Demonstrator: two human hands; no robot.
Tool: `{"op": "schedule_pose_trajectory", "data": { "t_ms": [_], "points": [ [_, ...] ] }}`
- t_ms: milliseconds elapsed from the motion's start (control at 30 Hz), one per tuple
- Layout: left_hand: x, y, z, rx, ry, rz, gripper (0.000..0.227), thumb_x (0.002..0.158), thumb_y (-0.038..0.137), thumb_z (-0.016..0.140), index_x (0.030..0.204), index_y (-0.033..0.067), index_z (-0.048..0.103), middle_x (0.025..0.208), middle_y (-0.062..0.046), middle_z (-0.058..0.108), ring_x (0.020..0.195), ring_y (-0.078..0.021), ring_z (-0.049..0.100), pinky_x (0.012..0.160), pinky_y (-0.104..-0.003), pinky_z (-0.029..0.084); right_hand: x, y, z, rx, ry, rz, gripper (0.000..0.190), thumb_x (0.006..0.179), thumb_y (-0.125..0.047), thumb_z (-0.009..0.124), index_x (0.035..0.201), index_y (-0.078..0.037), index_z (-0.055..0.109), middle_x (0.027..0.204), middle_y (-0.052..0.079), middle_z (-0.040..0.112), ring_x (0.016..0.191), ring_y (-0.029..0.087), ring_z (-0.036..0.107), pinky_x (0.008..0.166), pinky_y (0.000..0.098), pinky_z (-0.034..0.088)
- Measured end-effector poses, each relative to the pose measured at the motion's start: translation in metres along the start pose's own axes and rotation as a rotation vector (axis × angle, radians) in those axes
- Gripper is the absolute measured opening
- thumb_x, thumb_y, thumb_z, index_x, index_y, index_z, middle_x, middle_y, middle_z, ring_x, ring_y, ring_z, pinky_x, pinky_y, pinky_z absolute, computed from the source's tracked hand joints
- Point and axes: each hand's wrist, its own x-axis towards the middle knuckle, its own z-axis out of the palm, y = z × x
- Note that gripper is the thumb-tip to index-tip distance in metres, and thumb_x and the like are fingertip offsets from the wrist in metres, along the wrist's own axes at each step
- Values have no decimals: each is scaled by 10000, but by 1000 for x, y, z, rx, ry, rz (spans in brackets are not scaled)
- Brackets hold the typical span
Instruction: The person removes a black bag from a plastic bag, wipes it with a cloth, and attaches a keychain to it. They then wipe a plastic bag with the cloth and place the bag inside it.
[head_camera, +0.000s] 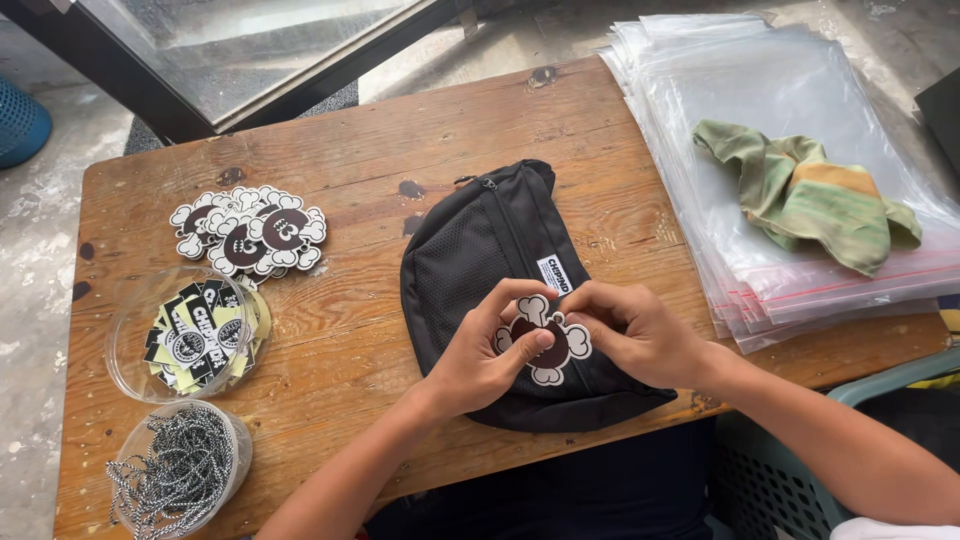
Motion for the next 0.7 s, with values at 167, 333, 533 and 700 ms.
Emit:
{"op": "schedule_pose_trajectory", "data": {
  "t_ms": [167,333,533,700],
  "points": [
    [2,6,3,13,-20,10,346,967,112,651,1300,92,559,772,-122,698,691,-121,600,582,-274,576,4,-4,6,124,-39,31,173,985,-85,556,963,-29,718,595,21,534,503,74,461,444,215,419],
    [2,7,2,13,-25,11,347,971,107,642,1308,94,557,760,-119,693,685,-119,594,577,-269,572,-2,9,3,263,-49,114,180,991,-87,552,991,5,707,624,2,518,511,54,450,442,204,420],
    [2,6,3,15,-28,38,347,968,102,645,1305,84,564,753,-131,695,677,-123,591,569,-268,564,4,-3,3,203,2,98,154,946,-63,613,988,19,737,545,13,490,492,42,442,426,179,390],
    [2,6,2,24,-24,42,353,960,96,652,1302,75,566,753,-143,704,666,-133,606,562,-287,574,1,5,0,180,-5,105,140,928,-66,645,973,5,757,513,13,498,481,35,425,427,169,378]
  ]
}}
